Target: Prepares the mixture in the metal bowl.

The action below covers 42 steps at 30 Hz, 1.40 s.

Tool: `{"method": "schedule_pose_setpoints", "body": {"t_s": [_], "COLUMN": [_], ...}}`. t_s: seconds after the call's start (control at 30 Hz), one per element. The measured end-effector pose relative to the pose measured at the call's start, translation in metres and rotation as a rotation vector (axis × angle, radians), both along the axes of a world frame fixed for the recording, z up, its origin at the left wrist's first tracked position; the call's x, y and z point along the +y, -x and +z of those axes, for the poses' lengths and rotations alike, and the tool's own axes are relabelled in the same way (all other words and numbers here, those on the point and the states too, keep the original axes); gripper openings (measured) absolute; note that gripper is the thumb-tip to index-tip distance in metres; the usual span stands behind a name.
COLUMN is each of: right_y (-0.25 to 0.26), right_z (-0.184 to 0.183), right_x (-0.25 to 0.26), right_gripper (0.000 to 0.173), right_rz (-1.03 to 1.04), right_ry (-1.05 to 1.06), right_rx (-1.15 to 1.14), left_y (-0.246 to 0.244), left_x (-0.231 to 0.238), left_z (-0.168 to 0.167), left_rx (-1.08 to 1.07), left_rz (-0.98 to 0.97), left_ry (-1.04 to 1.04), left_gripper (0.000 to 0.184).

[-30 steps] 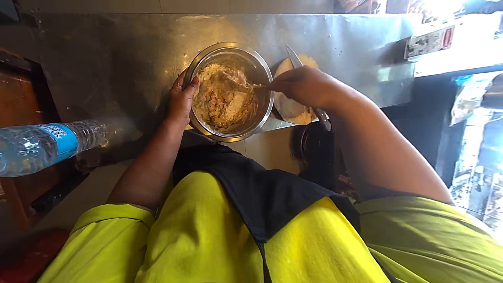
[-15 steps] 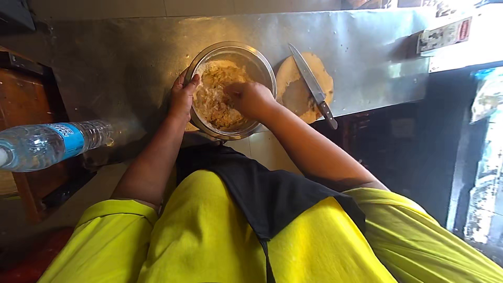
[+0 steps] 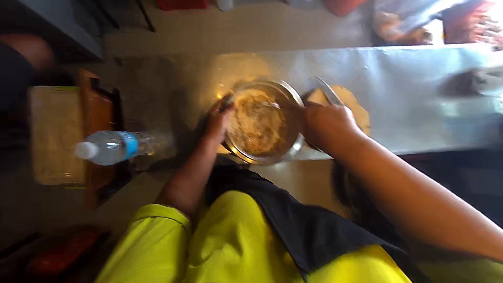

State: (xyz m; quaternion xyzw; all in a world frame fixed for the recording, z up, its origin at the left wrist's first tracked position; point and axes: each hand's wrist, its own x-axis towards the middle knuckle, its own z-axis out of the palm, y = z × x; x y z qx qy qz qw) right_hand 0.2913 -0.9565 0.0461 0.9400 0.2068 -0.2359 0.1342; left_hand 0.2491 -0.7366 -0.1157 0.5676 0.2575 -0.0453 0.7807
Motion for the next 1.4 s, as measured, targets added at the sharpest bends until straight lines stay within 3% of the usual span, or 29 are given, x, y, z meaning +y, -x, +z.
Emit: {"method": "schedule_pose_setpoints", "body": {"t_s": [0.17,0.3,0.4,0.63,0.77,0.83,0.97,1.07,1.13,1.3,1.4], "right_y": [-0.015,-0.023,-0.016,0.015,0.019,0.018,0.013,-0.01,-0.03,-0.068,-0.068], "right_z": [-0.038,-0.064,-0.075,-0.076,-0.066,-0.055,-0.038,-0.034,-0.041,-0.042,-0.035], "right_x": [0.009,0.014,0.02,0.017,0.004,0.011,0.052,0.077,0.078,0.054,0.035], "right_gripper": [0.039,0.039,0.039,0.043,0.033,0.029,0.039,0.034,0.027,0.013,0.01], "right_rz": [-0.24,-0.335,-0.194,0.232,0.4,0.473,0.586,0.581,0.57,0.343,0.211], "right_ry": [-0.05,-0.239,-0.363,-0.376,-0.431,-0.415,-0.226,-0.125,-0.151,0.013,0.127], "right_rx": [0.035,0.103,0.096,0.07,-0.02,-0.041,0.084,0.184,0.112,0.054,0.119], "left_y": [0.002,0.001,0.0,-0.001,0.0,0.0,-0.002,-0.001,0.002,-0.004,-0.007], "left_x": [0.008,0.011,0.012,0.01,0.011,0.009,0.008,0.012,0.01,0.003,0.002], "left_z": [0.0,0.007,0.003,0.006,0.005,0.005,0.011,0.016,0.011,-0.011,-0.012], "left_rx": [-0.005,-0.003,-0.034,-0.026,-0.034,-0.024,0.019,0.078,0.042,0.01,0.011], "left_rz": [-0.057,-0.062,-0.058,-0.037,-0.032,-0.015,-0.034,-0.083,-0.083,-0.061,-0.024], "left_ry": [0.017,0.049,0.024,0.023,0.044,0.043,0.025,-0.013,-0.031,-0.063,-0.102], "left_gripper": [0.048,0.049,0.045,0.044,0.045,0.045,0.048,0.044,0.04,0.062,0.06]}}
